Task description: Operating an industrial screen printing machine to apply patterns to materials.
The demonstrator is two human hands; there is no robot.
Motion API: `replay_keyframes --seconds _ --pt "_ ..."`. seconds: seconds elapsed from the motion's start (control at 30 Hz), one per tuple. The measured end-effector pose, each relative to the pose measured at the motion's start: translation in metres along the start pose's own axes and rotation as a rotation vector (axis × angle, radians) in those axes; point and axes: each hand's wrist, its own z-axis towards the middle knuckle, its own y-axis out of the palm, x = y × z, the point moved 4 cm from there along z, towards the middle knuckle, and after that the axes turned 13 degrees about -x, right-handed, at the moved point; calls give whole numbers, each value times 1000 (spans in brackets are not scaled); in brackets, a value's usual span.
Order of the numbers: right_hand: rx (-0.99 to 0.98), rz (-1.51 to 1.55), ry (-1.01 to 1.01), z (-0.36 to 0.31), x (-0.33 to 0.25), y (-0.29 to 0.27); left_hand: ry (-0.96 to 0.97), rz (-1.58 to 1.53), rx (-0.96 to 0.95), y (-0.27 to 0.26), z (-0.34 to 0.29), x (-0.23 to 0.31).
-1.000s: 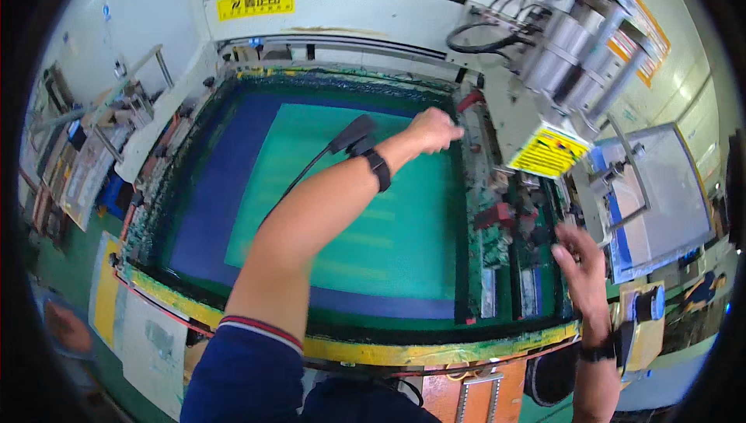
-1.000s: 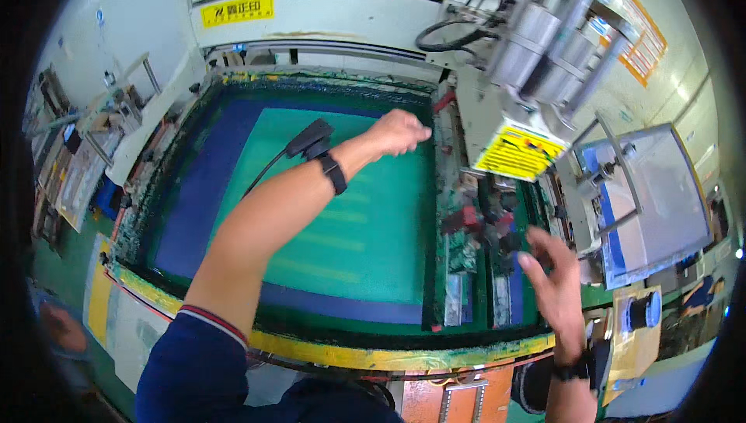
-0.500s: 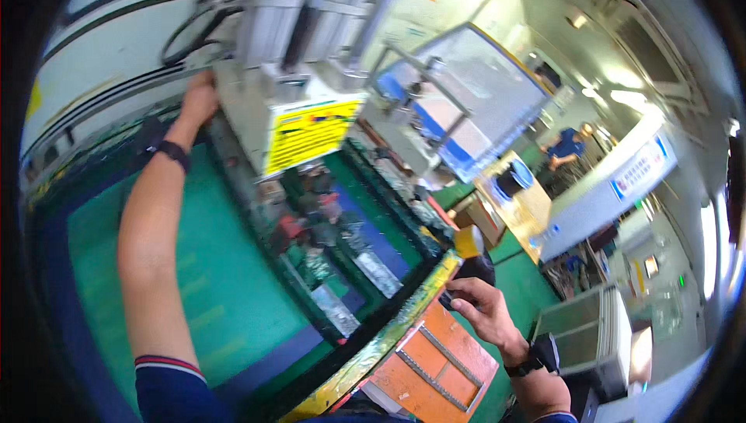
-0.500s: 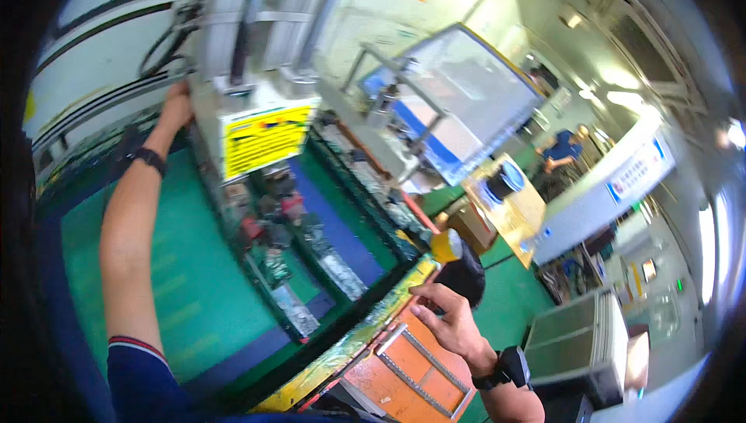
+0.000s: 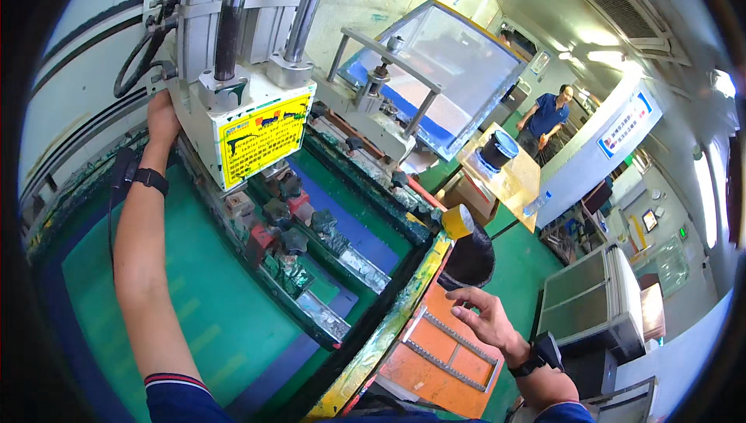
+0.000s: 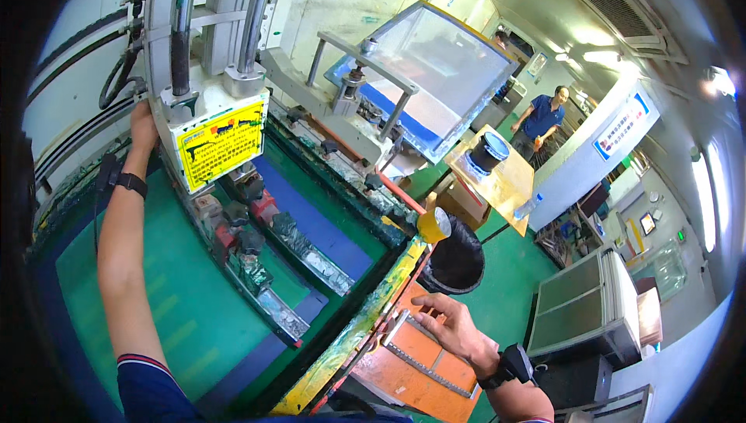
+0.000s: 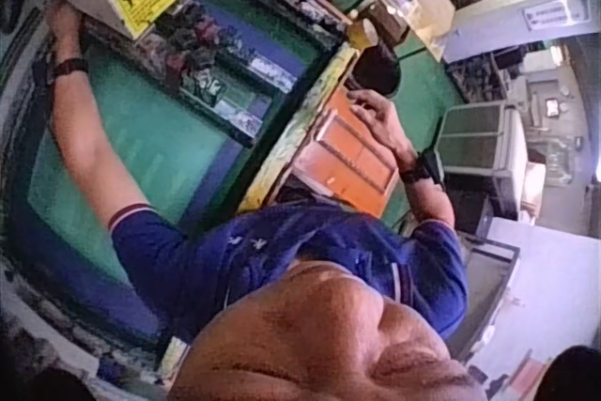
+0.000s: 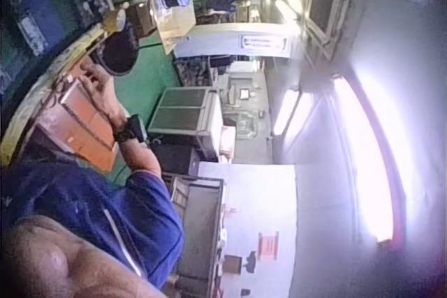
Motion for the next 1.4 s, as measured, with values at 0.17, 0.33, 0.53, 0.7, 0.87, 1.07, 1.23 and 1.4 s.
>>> replay_keyframes --seconds 0.17,0.33,0.53,0.7,0.87,1.07,1.23,1.4 --pt "-36 1 21 12 1 6 11 14 -1 -1 -6 14" --pt "-14 104 -35 16 10 3 14 208 -54 -10 -5 44" --pt "-31 171 -40 28 19 -1 -168 88 -181 -16 -4 45" --pt "-41 284 -38 33 32 0 -3 64 -178 -14 -6 45" --pt "-72 282 -45 38 18 5 69 175 -47 -10 -12 54" --pt "-91 250 -54 46 23 3 -39 254 -45 -14 -15 65" --pt "-70 291 -67 47 25 -5 -7 143 -18 -12 -17 68" --pt "-34 210 -110 52 16 -16 85 -3 -78 -19 -4 24"
